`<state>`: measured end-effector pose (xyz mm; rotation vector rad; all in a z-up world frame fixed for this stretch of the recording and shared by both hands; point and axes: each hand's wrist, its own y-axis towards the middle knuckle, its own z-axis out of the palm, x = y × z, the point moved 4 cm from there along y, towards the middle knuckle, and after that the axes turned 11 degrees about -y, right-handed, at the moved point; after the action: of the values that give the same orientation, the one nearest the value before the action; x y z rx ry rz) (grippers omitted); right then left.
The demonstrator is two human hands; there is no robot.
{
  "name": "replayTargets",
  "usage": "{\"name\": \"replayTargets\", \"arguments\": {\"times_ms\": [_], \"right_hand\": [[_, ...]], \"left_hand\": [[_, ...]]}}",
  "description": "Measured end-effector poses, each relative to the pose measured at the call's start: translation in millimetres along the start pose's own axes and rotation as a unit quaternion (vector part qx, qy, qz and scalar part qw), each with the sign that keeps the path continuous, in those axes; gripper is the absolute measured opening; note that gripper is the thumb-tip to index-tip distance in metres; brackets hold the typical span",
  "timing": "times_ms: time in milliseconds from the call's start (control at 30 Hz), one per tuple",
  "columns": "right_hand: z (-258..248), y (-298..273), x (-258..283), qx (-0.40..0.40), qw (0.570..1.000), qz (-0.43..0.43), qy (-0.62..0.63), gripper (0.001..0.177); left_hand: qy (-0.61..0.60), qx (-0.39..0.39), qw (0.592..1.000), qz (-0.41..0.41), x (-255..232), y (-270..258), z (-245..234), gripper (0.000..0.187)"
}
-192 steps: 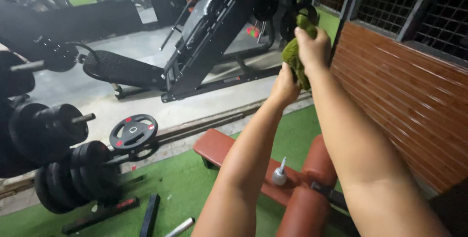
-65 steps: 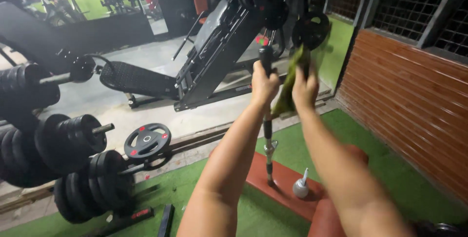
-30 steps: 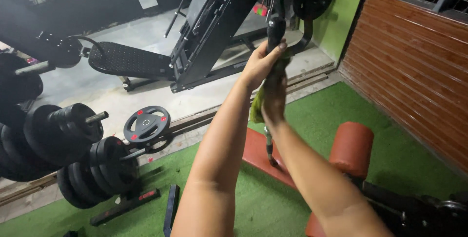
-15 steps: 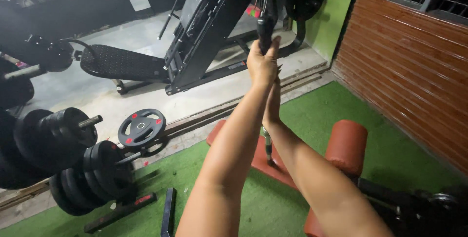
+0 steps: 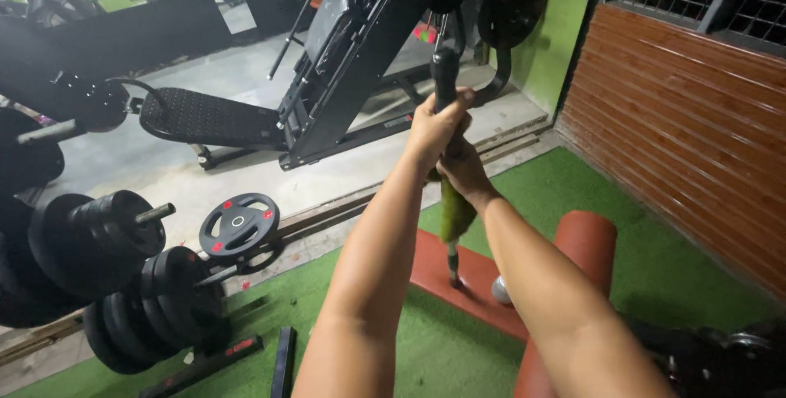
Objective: Cleaning and wiping down various gym equipment parts with a cloth and cleaning spray.
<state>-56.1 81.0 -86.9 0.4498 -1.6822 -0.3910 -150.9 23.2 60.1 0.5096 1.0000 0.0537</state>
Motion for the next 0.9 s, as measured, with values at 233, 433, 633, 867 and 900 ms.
{"name": "replayTargets", "arguments": {"times_ms": [233, 433, 633, 867, 900], "right_hand": [[39, -65, 83, -0.238, 0.936, -0.219, -0.136, 0.053], [37, -16, 1, -0.133, 0.976, -0.070, 0.159, 0.041], [7, -2, 96, -0.085, 0.907, -0.043, 0.410, 0.056], [-22, 20, 181, -0.235, 0.872, -0.313, -0.294, 0.065], [-26, 22, 196, -0.248, 0.857, -0.323, -0.314, 0.066]], "left_hand": [[0.104, -0.203, 0.959, 0.166, 21, 23, -14, 0.035], [0.171, -0.234, 0.944, 0.159, 15, 22, -17, 0.048], [-0.193, -0.040, 0.978, -0.066, 69, 68, -52, 0.088], [-0.220, 0.048, 0.963, -0.150, 36, 29, -6, 0.105], [-0.210, 0.029, 0.959, -0.190, 35, 24, 1, 0.103]]}}
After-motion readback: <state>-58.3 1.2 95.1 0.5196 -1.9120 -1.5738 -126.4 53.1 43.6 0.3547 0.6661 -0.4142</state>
